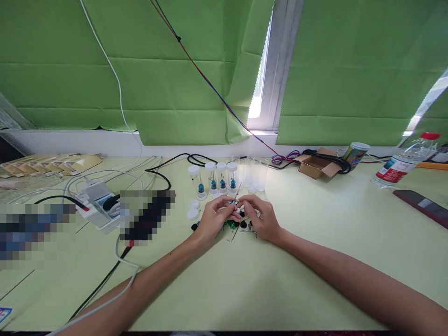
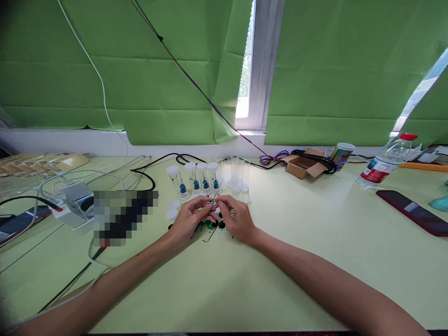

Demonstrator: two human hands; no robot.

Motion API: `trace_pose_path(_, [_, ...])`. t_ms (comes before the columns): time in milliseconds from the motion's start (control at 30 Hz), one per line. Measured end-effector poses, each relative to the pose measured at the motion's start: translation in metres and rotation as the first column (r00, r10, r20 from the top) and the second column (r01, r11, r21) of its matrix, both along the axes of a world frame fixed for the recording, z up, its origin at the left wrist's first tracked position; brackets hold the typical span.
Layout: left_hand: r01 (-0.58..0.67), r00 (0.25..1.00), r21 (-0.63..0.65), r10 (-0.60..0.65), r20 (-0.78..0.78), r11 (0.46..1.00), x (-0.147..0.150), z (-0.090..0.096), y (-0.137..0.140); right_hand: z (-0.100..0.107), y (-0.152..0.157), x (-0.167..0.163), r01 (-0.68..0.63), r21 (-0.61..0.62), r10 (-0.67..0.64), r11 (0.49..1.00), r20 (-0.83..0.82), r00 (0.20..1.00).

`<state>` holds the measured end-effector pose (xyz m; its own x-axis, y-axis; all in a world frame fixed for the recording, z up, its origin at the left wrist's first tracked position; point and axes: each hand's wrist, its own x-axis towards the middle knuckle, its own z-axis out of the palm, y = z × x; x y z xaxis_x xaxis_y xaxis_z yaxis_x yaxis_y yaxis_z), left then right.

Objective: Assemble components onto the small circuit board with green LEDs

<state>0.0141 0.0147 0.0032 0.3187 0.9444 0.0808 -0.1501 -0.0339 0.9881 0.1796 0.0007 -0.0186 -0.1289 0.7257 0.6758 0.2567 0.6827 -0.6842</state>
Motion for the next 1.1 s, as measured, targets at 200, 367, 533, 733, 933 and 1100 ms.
trace_pose_path(200, [0.002, 1.000, 0.011, -0.002, 0.000, 1.000, -0.0012, -0.0035, 0.0014, -0.0014, 0.0028, 0.0010, -0.069, -0.059, 0.067, 0.996, -0.039, 0.997])
trace_pose_path(367, [-0.011, 1.000, 0.002, 0.011, 0.005, 1.000, -0.0002, -0.0024, 0.0015, -0.0024, 0.0044, 0.0005, -0.087, -0.094, 0.081, 0.992, -0.069, 0.994])
trace_pose_path(533, [-0.017, 1.000, -0.004, 0.017, 0.007, 1.000, -0.0003, -0.0022, 0.0018, -0.0019, 0.0050, -0.0006, -0.088, -0.096, 0.078, 0.991, -0.095, 0.992])
trace_pose_path(733, [-0.013, 1.000, 0.000, 0.013, 0.004, 1.000, 0.0000, -0.0014, 0.0015, -0.0025, 0.0054, -0.0016, -0.080, -0.122, 0.067, 0.989, -0.113, 0.991])
trace_pose_path(933, [-0.021, 1.000, -0.001, 0.021, -0.004, 1.000, -0.0009, -0.0010, 0.0013, -0.0040, 0.0065, -0.0006, -0.039, -0.144, 0.021, 0.989, -0.124, 0.992])
trace_pose_path(1100, [-0.020, 1.000, -0.009, 0.020, -0.007, 1.000, -0.0012, -0.0009, 0.0011, -0.0053, 0.0083, -0.0007, -0.004, -0.145, -0.015, 0.989, -0.128, 0.992])
